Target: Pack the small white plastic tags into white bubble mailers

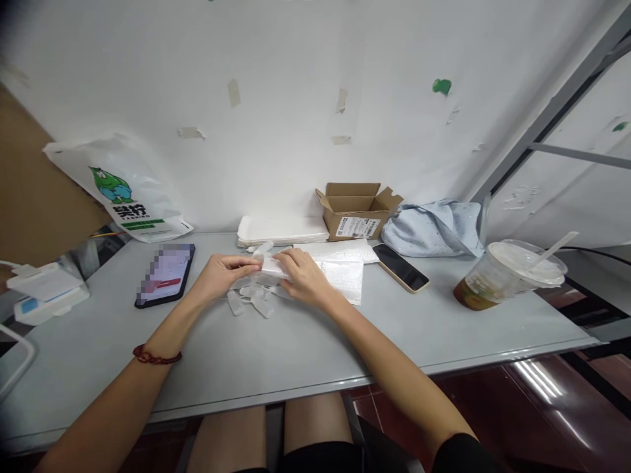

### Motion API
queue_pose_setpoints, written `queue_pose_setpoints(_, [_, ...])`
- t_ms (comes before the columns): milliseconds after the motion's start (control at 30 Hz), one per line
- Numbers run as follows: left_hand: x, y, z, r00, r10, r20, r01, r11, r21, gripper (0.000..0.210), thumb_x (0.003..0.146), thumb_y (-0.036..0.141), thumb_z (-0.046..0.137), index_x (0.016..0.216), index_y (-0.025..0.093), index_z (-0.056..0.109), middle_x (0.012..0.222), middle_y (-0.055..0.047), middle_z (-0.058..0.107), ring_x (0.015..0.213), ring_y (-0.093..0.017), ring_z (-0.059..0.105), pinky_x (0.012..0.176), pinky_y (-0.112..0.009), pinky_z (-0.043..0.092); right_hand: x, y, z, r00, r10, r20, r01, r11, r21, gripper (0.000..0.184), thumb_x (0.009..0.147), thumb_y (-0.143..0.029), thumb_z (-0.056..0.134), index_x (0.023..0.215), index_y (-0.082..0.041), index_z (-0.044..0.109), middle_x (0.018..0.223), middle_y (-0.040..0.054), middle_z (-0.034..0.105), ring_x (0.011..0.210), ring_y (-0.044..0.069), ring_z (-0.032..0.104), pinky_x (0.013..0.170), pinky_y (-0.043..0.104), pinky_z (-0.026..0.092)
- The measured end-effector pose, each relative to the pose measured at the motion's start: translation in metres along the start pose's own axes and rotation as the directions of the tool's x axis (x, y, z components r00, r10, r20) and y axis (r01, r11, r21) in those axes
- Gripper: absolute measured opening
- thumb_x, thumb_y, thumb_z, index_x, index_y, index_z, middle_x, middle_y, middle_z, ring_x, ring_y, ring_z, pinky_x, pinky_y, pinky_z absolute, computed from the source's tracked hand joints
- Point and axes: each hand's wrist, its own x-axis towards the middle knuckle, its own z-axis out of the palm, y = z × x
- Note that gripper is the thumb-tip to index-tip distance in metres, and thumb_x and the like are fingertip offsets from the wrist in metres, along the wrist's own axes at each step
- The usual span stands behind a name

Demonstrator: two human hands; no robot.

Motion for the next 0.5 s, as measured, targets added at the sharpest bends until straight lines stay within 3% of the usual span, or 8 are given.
queue_pose_setpoints(133, [0.0015, -0.0009, -0.0039, 0.992, -0.068, -0.106, 0.062, 0.997, -0.054, 0.031, 0.055, 0.041, 0.078, 0.069, 0.014, 0.071, 0.071, -0.005, 0.070, 0.070, -0.019, 0.062, 0.066, -0.029, 0.046, 0.0011, -0.0025, -0.0024, 1.000, 0.017, -0.011, -0.017, 1.000, 0.007, 0.043, 0.081, -0.016, 0.051, 0.123, -0.019, 0.045, 0.114, 0.0139, 0.056, 0.104, 0.026, 0.053, 0.085, 0.041, 0.047])
queue_pose_setpoints(233, [0.0027, -0.0026, -0.0075, 0.984, -0.103, -0.149, 0.083, 0.987, -0.134, 0.038, 0.050, 0.039, 0.083, 0.075, 0.014, 0.069, 0.076, -0.004, 0.068, 0.067, -0.015, 0.058, 0.058, -0.025, 0.043, 0.0018, -0.0026, -0.0038, 0.999, 0.017, -0.032, -0.017, 1.000, 0.017, 0.042, 0.082, -0.018, 0.051, 0.123, -0.019, 0.045, 0.114, 0.0135, 0.056, 0.103, 0.026, 0.053, 0.085, 0.041, 0.047])
queue_pose_setpoints(367, [0.0022, -0.0041, -0.0096, 0.994, -0.110, 0.024, 0.112, 0.968, -0.226, 0.046, 0.056, 0.039, 0.082, 0.093, 0.015, 0.070, 0.089, -0.005, 0.068, 0.068, -0.011, 0.055, 0.059, -0.023, 0.042, 0.0023, -0.0035, -0.0045, 0.999, 0.004, -0.052, -0.003, 0.999, 0.033, 0.040, 0.082, -0.018, 0.051, 0.122, -0.018, 0.046, 0.113, 0.0137, 0.056, 0.102, 0.025, 0.053, 0.085, 0.040, 0.048])
queue_pose_setpoints(500, [0.0020, -0.0069, -0.0078, 0.990, -0.105, 0.097, 0.122, 0.973, -0.195, 0.035, 0.062, 0.042, 0.079, 0.081, 0.014, 0.071, 0.079, -0.003, 0.066, 0.064, -0.010, 0.052, 0.060, -0.023, 0.042, 0.0020, -0.0063, -0.0030, 0.998, -0.012, -0.064, 0.015, 0.999, 0.047, 0.042, 0.080, -0.016, 0.051, 0.122, -0.017, 0.045, 0.112, 0.0137, 0.056, 0.102, 0.024, 0.054, 0.084, 0.040, 0.049])
